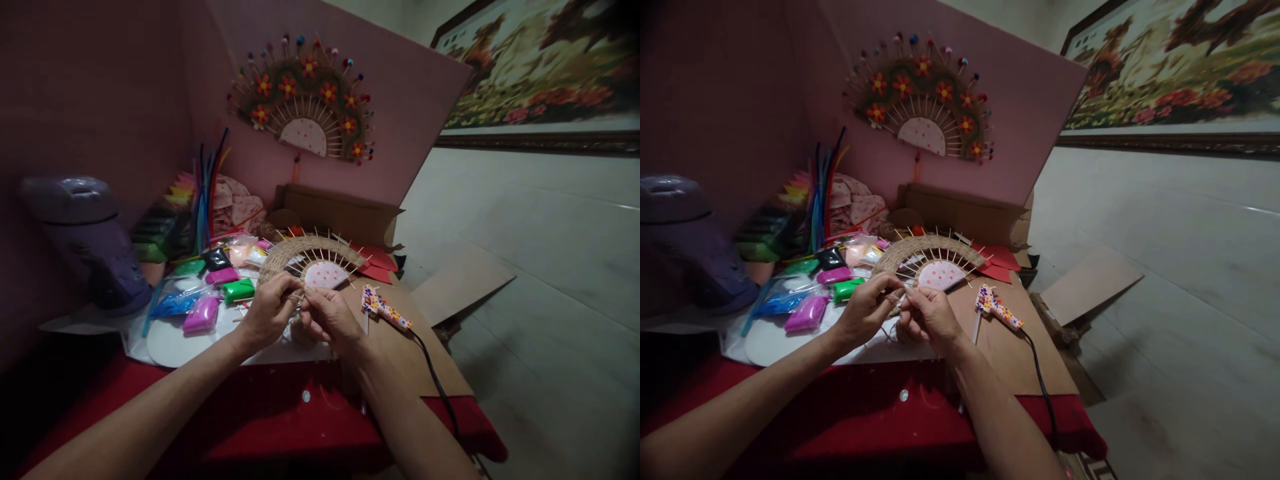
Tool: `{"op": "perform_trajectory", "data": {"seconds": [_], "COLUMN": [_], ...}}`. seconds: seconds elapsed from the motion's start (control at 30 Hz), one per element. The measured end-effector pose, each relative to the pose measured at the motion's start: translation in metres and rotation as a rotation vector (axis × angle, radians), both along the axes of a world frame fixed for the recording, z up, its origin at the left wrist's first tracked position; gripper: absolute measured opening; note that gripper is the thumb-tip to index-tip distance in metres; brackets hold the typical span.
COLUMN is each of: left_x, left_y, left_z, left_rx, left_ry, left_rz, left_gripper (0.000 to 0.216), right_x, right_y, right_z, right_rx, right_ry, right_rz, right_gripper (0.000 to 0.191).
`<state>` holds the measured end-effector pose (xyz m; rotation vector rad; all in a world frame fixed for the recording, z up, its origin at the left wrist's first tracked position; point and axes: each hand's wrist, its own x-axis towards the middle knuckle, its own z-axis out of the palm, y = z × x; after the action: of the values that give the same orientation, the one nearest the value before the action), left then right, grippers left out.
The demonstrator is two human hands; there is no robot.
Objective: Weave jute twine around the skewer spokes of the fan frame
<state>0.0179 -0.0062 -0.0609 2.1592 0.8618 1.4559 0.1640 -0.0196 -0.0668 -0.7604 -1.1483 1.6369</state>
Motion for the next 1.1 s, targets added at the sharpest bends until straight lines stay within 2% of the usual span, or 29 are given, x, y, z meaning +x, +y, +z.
{"op": "perform_trajectory", "data": {"seconds": [0.1,0.23,0.3,0.37,0.47,0.57,0.63,0.7,0.8,0.87,1.0,1.1], "left_x": [0.002,0.002,0.002,0.002,0.004,0.006,0.006,0.006,0.008,0.009,0.009,0.006], "left_y": [-0.001,0.003,0.005,0.006,0.004,0.003,0.003,0.003,0.002,0.001,-0.005,-0.009], "left_z": [0.002,0.001,-0.001,-0.002,-0.004,-0.005,-0.006,-0.008,-0.010,-0.009,-0.004,0.001], "left_rx": [-0.096,-0.340,-0.447,-0.502,-0.502,-0.438,-0.375,-0.322,-0.289,-0.348,-0.731,-0.885], "left_ry": [-0.045,-0.218,-0.277,-0.284,-0.229,-0.111,-0.022,0.054,0.118,0.106,-0.035,-0.096], "left_rz": [-0.012,-0.037,-0.086,-0.138,-0.157,-0.099,-0.055,-0.022,-0.022,-0.116,-0.517,-0.725], "left_gripper": [0.013,0.015,0.019,0.022,0.023,0.022,0.021,0.021,0.021,0.023,0.024,0.026], "right_x": [0.001,0.002,0.002,0.002,0.001,-0.001,-0.003,-0.004,-0.004,-0.002,0.004,0.006], "right_y": [-0.003,-0.007,-0.008,-0.006,-0.004,-0.005,-0.009,-0.011,-0.011,-0.008,-0.002,-0.002], "right_z": [0.002,0.006,0.006,0.005,-0.001,-0.003,-0.002,-0.001,0.000,-0.001,0.000,0.002], "right_rx": [0.007,0.057,0.137,0.242,0.412,0.613,0.746,0.829,0.797,0.704,0.522,0.418], "right_ry": [0.042,0.046,0.004,-0.079,-0.239,-0.371,-0.455,-0.516,-0.515,-0.470,-0.339,-0.272], "right_rz": [0.055,0.117,0.010,-0.172,-0.404,-0.521,-0.537,-0.518,-0.492,-0.487,-0.424,-0.364], "right_gripper": [0.031,0.026,0.021,0.021,0.028,0.019,0.019,0.010,0.016,0.020,0.028,0.031]}}
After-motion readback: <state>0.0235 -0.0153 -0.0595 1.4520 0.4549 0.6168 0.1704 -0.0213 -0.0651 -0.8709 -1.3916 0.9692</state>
